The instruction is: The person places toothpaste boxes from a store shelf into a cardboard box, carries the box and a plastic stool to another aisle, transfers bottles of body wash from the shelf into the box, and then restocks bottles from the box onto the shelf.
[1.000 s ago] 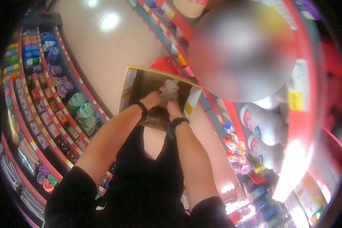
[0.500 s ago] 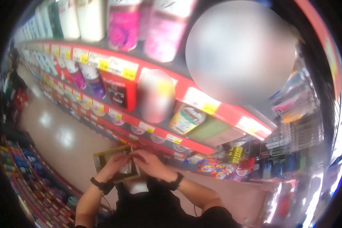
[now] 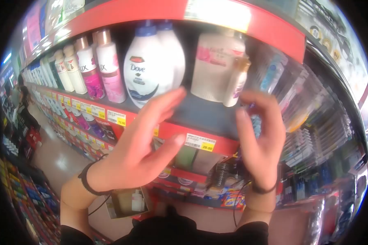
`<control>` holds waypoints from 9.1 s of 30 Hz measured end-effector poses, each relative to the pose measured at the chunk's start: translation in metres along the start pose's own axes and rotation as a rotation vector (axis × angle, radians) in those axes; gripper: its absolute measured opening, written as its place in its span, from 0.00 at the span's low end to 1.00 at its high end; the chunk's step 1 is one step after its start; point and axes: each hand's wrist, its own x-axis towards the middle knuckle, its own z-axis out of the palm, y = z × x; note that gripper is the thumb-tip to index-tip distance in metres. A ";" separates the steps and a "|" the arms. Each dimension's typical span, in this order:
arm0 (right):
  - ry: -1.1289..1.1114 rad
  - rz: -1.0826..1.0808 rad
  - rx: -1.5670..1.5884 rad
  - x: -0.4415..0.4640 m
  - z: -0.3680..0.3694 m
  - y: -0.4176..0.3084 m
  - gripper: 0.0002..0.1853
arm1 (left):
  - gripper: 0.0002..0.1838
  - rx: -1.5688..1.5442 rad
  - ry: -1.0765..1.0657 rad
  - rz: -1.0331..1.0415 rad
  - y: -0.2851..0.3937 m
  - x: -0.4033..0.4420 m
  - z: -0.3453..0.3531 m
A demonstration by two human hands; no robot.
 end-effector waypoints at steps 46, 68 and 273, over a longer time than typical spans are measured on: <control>-0.157 0.304 0.367 -0.028 -0.039 0.020 0.34 | 0.46 -0.031 0.271 -0.015 0.015 0.004 0.058; -1.062 1.028 0.502 -0.275 0.204 0.006 0.33 | 0.46 -0.038 0.475 -0.940 -0.077 -0.338 0.030; -1.305 1.592 0.474 -0.634 0.452 0.074 0.25 | 0.34 -0.615 0.803 -1.857 -0.304 -0.705 0.117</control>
